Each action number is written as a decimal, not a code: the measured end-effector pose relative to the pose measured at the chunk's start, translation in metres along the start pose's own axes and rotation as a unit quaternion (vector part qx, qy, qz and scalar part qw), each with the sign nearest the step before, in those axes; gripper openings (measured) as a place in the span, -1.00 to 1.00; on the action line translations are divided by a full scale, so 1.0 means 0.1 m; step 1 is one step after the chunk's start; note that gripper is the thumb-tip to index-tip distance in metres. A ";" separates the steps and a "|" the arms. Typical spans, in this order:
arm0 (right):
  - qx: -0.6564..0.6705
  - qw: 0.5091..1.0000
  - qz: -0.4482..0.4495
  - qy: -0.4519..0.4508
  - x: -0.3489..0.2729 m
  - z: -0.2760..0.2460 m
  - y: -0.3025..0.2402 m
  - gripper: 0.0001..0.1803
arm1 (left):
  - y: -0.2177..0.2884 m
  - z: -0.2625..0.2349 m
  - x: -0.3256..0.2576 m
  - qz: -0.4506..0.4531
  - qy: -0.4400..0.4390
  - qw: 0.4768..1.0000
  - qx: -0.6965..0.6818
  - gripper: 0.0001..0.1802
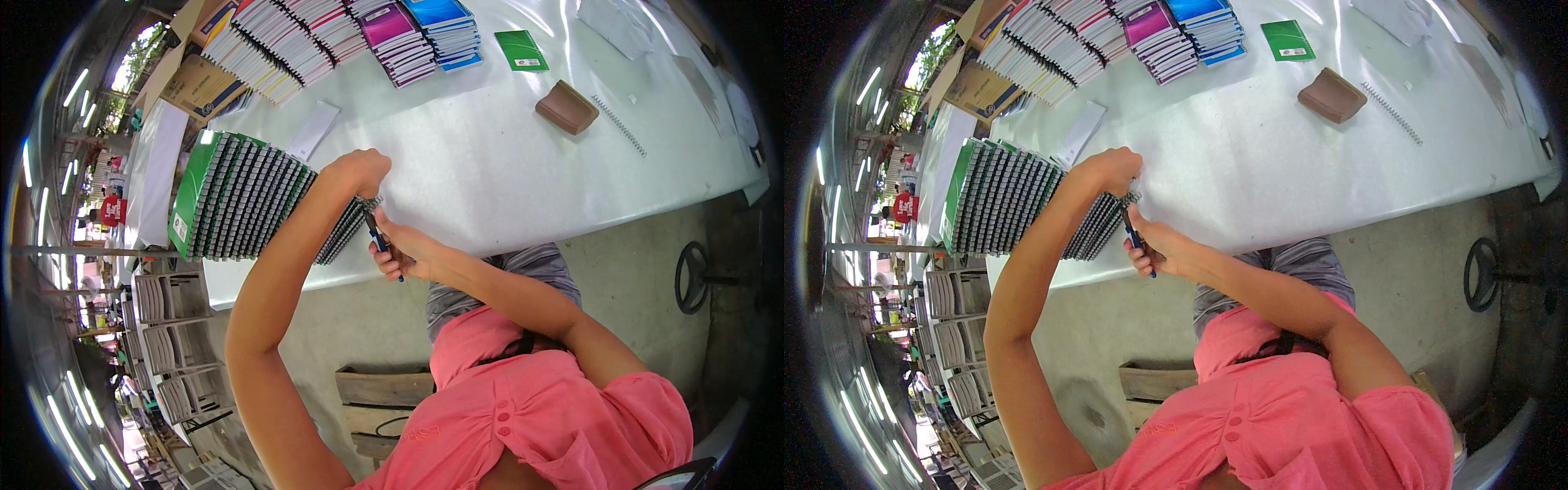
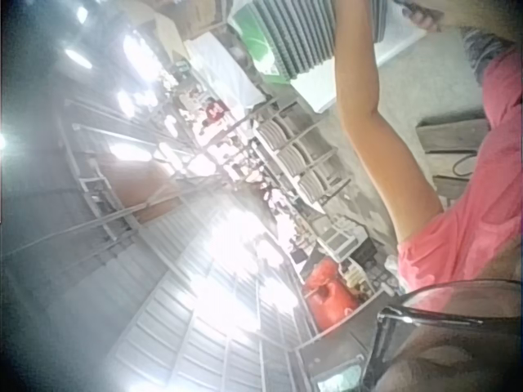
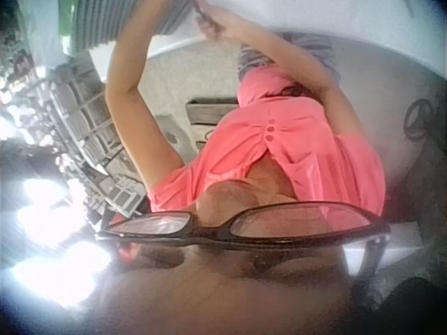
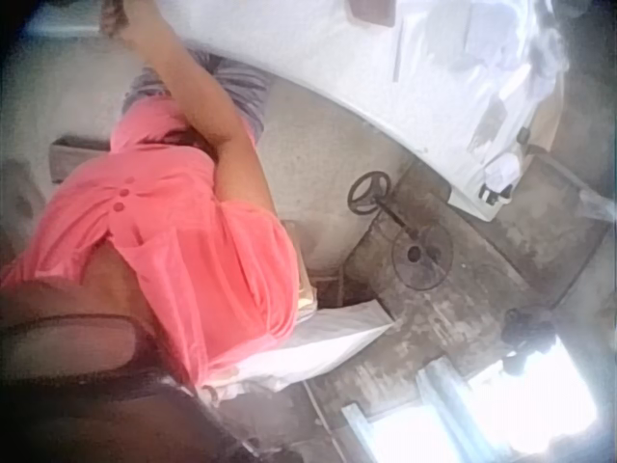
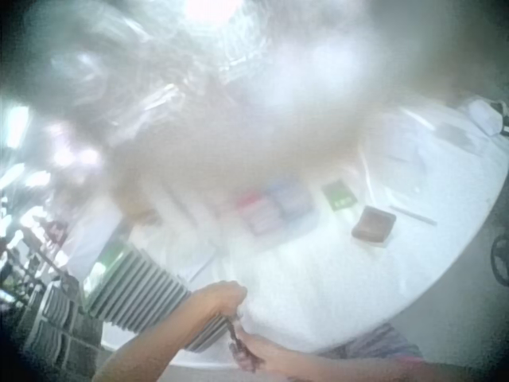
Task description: The person organizes a pile of notebook covers and inserts metal wire coils through the prepunched holes to assemble the notebooks.
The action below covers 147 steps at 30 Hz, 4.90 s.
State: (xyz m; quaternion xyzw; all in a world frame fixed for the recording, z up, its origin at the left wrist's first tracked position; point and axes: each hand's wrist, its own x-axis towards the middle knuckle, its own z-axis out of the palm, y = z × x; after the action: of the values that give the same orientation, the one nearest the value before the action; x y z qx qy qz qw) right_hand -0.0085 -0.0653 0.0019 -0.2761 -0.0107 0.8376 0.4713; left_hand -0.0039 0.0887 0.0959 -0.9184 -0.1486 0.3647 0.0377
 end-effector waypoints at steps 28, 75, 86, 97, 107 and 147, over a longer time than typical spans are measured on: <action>0.024 0.993 0.012 0.112 -0.15 0.23 0.04 -0.22 | 0.01 0.07 -0.07 0.021 0.056 0.998 -0.030 -0.72; -0.719 0.519 -0.455 0.086 -0.10 -0.47 -0.80 -0.78 | 0.73 0.08 -1.07 0.156 0.488 0.457 -0.727 -0.40; 0.254 0.914 -0.311 -0.064 -0.76 -0.56 -0.94 -0.55 | 1.50 -0.03 0.14 0.066 0.653 0.657 -0.371 -0.50; 0.253 0.843 -0.460 0.115 -1.81 -0.97 -1.17 -0.37 | 2.12 -0.61 0.64 0.186 0.566 0.748 -0.293 -0.37; 0.357 0.656 -0.665 0.015 -2.91 -1.31 -2.91 -0.37 | 1.74 -0.05 -0.07 0.100 0.646 0.705 -0.277 -0.27; -0.914 0.169 -0.279 0.242 -1.11 -0.51 -0.68 -0.23 | 0.57 2.28 -0.72 -0.497 0.507 0.561 -0.426 0.04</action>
State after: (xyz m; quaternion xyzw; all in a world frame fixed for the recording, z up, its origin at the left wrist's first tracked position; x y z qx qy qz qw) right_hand 0.1137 -0.1275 0.0281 -0.6766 -0.7306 -0.0668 0.0638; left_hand -0.1946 0.0036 -0.0337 -0.6422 -0.6761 -0.3430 -0.1133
